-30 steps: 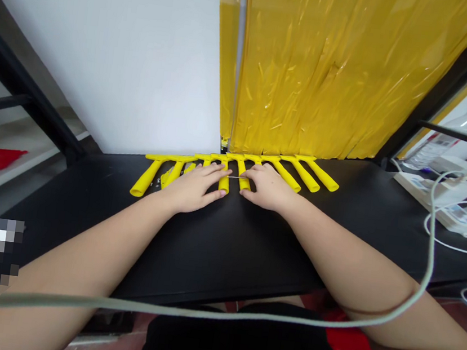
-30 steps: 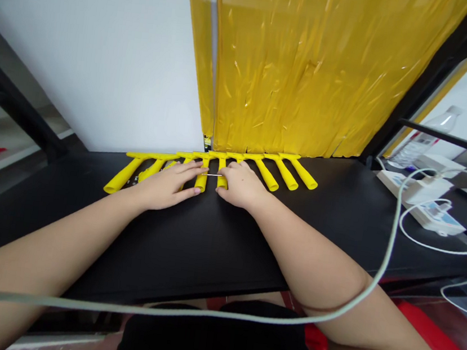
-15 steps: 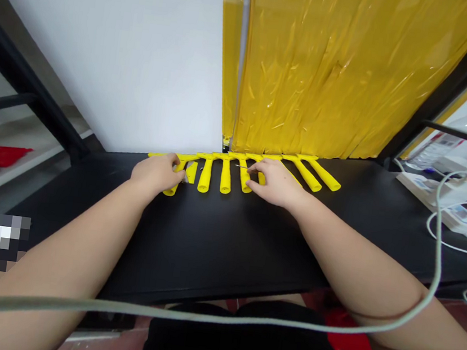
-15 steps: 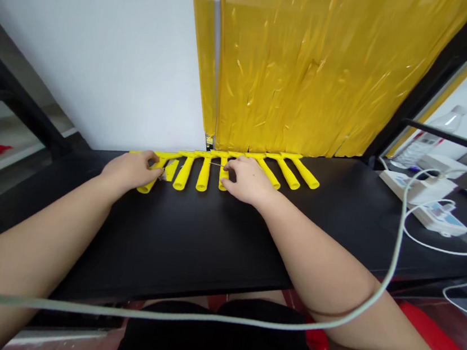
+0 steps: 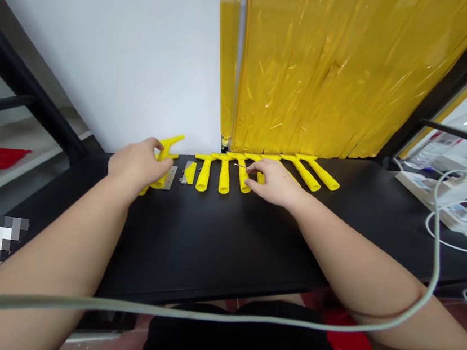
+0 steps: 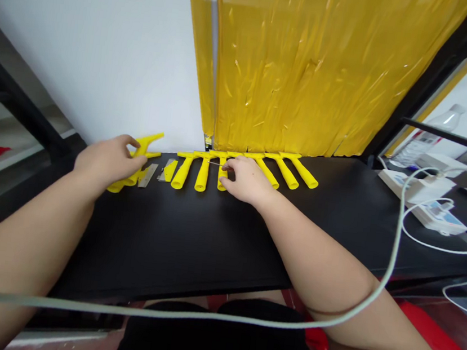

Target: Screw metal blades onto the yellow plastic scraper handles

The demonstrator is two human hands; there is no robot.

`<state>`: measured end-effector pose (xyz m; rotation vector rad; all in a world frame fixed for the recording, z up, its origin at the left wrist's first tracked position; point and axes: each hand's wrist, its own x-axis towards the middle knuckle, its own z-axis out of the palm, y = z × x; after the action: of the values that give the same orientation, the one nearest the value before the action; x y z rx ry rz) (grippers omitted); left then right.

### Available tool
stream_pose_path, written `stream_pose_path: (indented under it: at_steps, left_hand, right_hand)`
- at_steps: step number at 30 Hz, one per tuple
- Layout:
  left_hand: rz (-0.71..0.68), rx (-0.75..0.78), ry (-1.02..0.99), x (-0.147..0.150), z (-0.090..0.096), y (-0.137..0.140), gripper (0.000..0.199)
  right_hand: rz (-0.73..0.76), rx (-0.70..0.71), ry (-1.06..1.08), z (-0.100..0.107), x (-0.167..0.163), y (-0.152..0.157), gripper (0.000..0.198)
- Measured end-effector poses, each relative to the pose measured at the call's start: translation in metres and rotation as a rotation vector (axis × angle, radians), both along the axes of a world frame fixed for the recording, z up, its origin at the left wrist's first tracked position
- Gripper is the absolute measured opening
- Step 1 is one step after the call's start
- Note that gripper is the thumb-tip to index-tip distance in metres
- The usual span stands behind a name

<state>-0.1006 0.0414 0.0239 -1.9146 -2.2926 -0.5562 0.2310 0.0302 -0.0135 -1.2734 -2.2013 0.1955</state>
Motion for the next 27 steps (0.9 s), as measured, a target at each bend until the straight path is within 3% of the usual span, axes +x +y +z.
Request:
stream_pose_path:
  at_steps: [3,5,10,14,18,21,24,27]
  left_hand:
    - [-0.211,0.24,-0.21,0.016,0.001,-0.011,0.037]
    - [-0.432,0.276,-0.441,0.035,-0.007,-0.018,0.037]
    - [-0.775,0.136,-0.775,0.087,-0.036,-0.039,0.034]
    - [-0.924,0.009,-0.769,0.107,-0.044,-0.057,0.037]
    - [-0.891,0.034,-0.573,0.094,-0.036,-0.051,0.03]
    - [-0.646,0.168,-0.302,0.065,-0.033,-0.027,0.031]
    - [-0.546,0.088,-0.034,0.036,-0.04,0.0,0.041]
    - [-0.512,-0.063,0.093,0.025,-0.052,0.016,0.054]
  right_hand:
    - [0.013,-0.038,0.179,0.0,-0.003,-0.002,0.012]
    - [0.061,-0.094,0.333,0.001,-0.007,-0.004,0.015]
    - [0.394,-0.373,0.685,0.001,-0.025,-0.013,0.03]
    - [0.446,-0.574,0.835,-0.002,-0.038,-0.018,0.049]
    - [0.372,-0.6,0.871,-0.001,-0.034,-0.016,0.052]
    - [0.235,-0.505,0.911,0.003,-0.021,-0.009,0.052]
    - [0.13,-0.379,0.922,0.004,-0.008,0.0,0.049]
    - [0.086,-0.343,0.914,0.003,-0.002,0.007,0.047]
